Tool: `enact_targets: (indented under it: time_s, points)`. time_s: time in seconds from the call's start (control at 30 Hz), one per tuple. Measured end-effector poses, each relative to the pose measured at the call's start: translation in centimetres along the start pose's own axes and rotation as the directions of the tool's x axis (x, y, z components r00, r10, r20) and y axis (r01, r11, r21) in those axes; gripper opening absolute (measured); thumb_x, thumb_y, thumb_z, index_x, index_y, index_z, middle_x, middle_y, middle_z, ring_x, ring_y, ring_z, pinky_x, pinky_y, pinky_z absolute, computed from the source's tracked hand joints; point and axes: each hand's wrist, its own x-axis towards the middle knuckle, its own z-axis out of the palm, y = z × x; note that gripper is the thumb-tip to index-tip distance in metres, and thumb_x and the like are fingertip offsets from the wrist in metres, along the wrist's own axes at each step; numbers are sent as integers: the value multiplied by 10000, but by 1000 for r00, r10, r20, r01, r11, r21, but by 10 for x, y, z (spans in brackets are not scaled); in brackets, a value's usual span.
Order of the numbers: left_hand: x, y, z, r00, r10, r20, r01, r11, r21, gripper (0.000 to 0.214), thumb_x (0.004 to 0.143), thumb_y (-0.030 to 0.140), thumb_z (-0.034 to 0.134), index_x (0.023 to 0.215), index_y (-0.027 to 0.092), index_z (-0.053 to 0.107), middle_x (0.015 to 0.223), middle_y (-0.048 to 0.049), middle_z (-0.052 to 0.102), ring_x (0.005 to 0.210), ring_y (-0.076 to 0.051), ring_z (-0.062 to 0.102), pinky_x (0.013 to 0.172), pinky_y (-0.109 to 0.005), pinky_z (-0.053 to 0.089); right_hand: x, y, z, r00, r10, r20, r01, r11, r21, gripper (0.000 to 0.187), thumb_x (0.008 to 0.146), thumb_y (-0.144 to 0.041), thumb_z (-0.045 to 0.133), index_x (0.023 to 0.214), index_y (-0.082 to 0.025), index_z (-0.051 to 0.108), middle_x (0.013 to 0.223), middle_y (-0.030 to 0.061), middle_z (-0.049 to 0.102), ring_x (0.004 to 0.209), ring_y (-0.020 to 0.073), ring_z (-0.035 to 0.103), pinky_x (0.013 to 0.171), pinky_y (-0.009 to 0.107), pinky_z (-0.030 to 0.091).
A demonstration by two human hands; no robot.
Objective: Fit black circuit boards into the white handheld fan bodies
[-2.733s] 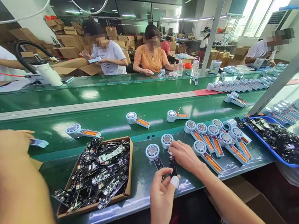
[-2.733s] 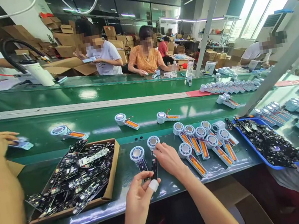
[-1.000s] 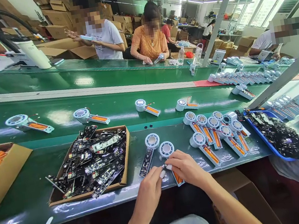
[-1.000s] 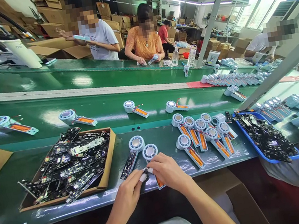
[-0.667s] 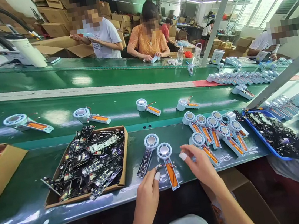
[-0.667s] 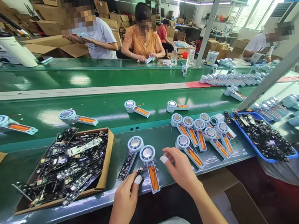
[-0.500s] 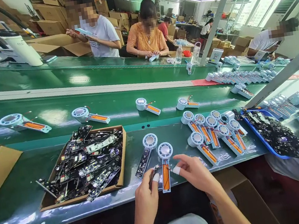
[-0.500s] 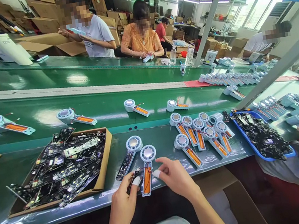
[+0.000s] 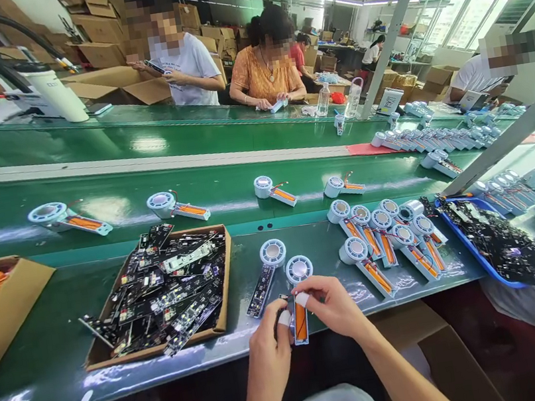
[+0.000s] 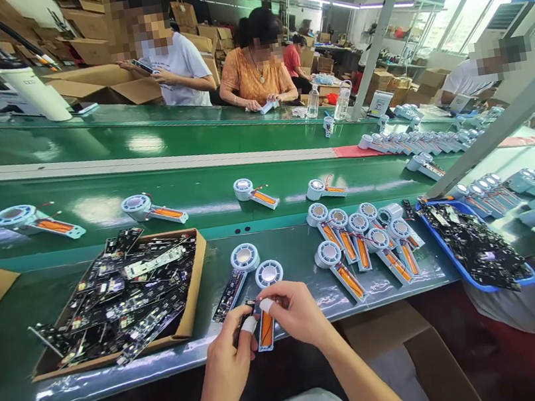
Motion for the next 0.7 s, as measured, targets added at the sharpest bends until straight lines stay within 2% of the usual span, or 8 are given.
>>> enact_targets:
  time_s: [0.07,0.17,0.27,0.33,0.4,0.5,0.57,0.7]
  points:
    - [1,4,-2,999,-5,36,5,1000,7,293,897,316,367,988,208,624,629,-4,660,469,-188,590,516,-304,495,-1,-1,0,993,-106,57,113,983,-142,212,917,-204,564,965,-203,771,894,54,725,813,180,660,747,293,514]
    - [4,8,-6,999,-10,30,10,1000,-17,316,897,303,361,1011,208,639,725,-27,699,542,-194,626,548,-304,508,-2,-3,-3,968,-205,143,236,938,-253,294,942,-130,509,1061,-224,761,1004,75,720,936,203,662,832,321,513]
    - [8,13,-9,999,43,9,-43,999,-32,317,905,350,421,1057,211,662,870,-64,735,789,-239,705,693,-328,550,-1,-7,-6,957,-233,175,277,913,-298,319,938,-84,507,1129,-221,723,1030,71,724,976,206,651,878,327,508]
    - [11,15,-9,997,66,24,-65,997,-43,309,900,403,473,1024,208,678,863,-62,725,872,-254,704,740,-330,548,-1,-9,-6,957,-220,189,273,904,-329,322,927,-64,524,1158,-213,691,1012,64,719,957,201,644,871,320,509]
    - [13,15,-8,998,25,66,-20,996,-82,330,892,465,500,960,196,681,739,-31,676,737,-227,680,637,-298,525,-2,-10,-5,958,-210,196,271,889,-370,317,911,-53,544,1162,-201,668,983,59,704,922,197,634,840,313,514]
    - [14,13,-4,981,-129,143,157,968,-198,426,873,579,502,906,181,650,500,68,475,422,-135,471,414,-230,357,-4,-5,-3,942,-261,211,328,850,-413,260,907,-60,561,1103,-193,668,981,63,686,927,202,612,836,317,516]
    - [13,12,-2,963,-201,180,244,933,-266,471,860,626,497,925,177,624,441,106,392,362,-109,375,373,-209,279,-4,1,0,925,-329,188,379,828,-414,206,932,-85,552,1036,-203,685,973,63,678,925,199,604,830,312,517]
    - [5,13,1,961,-240,134,272,900,-341,488,837,584,535,1116,183,527,485,91,506,396,-128,451,376,-201,323,-3,12,6,905,-425,36,397,808,-435,226,953,-91,521,992,-214,707,934,63,664,873,192,594,775,303,515]
